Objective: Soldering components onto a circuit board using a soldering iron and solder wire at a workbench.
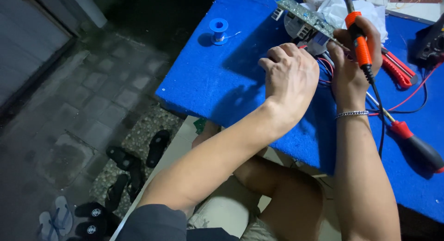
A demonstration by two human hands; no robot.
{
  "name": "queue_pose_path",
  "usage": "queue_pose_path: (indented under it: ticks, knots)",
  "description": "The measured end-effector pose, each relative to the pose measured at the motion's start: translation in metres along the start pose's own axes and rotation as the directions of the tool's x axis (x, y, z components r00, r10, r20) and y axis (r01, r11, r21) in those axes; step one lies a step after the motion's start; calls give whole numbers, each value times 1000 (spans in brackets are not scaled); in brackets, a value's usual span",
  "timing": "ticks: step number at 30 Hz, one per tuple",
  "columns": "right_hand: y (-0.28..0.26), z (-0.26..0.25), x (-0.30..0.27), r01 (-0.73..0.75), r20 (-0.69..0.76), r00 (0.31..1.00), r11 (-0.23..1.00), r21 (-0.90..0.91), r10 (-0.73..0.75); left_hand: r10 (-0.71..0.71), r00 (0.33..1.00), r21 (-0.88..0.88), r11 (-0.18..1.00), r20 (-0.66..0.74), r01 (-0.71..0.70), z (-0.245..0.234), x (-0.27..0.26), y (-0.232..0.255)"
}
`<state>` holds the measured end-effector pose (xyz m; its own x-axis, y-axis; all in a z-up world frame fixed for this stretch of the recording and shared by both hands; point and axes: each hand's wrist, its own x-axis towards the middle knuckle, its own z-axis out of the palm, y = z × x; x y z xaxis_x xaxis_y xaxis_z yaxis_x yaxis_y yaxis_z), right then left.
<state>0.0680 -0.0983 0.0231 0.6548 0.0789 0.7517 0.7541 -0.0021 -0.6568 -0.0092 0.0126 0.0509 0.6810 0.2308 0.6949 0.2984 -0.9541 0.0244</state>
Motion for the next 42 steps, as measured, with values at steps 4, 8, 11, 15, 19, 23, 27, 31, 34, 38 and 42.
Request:
queue_pose_path:
  ticks: [4,8,11,15,19,23,27,31,34,38,42]
  knots:
    - [-1,2,-1,73,28,997,994,-77,-71,30,995,15,999,-91,-29,3,0,-4]
    - [-3,4,-2,45,32,999,997,-63,-43,97,993,61,994,-74,-92,6,-1,-10]
    - [-4,7,-5,98,49,994,990,-104,-94,124,986,90,989,-113,-114,15,-1,-15]
    - [-4,8,-10,91,105,991,993,-78,-82,144,987,20,990,-77,-143,26,-3,-23]
    - [17,7,-13,97,96,992,991,-93,-88,125,989,-256,956,-75,-140,32,-7,-36]
    - [3,10,-18,151,157,980,968,-198,-121,123,984,-401,914,131,-61,40,-12,-50]
    - [1,11,-22,241,288,950,875,-421,-123,142,933,-355,935,330,-17,67,-20,-61]
    - [-15,9,-18,149,313,949,925,-349,-35,167,899,-359,933,404,-12,83,-21,-65]
    - [-8,-4,-18,90,177,983,954,-286,-40,186,897,-333,942,400,-46,87,-24,-63]
    - [-15,-2,-10,-39,-127,991,999,4,39,217,903,-295,950,371,-106,96,-26,-60]
    - [-4,-18,-6,-169,-235,955,983,72,181,233,935,-207,961,269,-180,87,-31,-59]
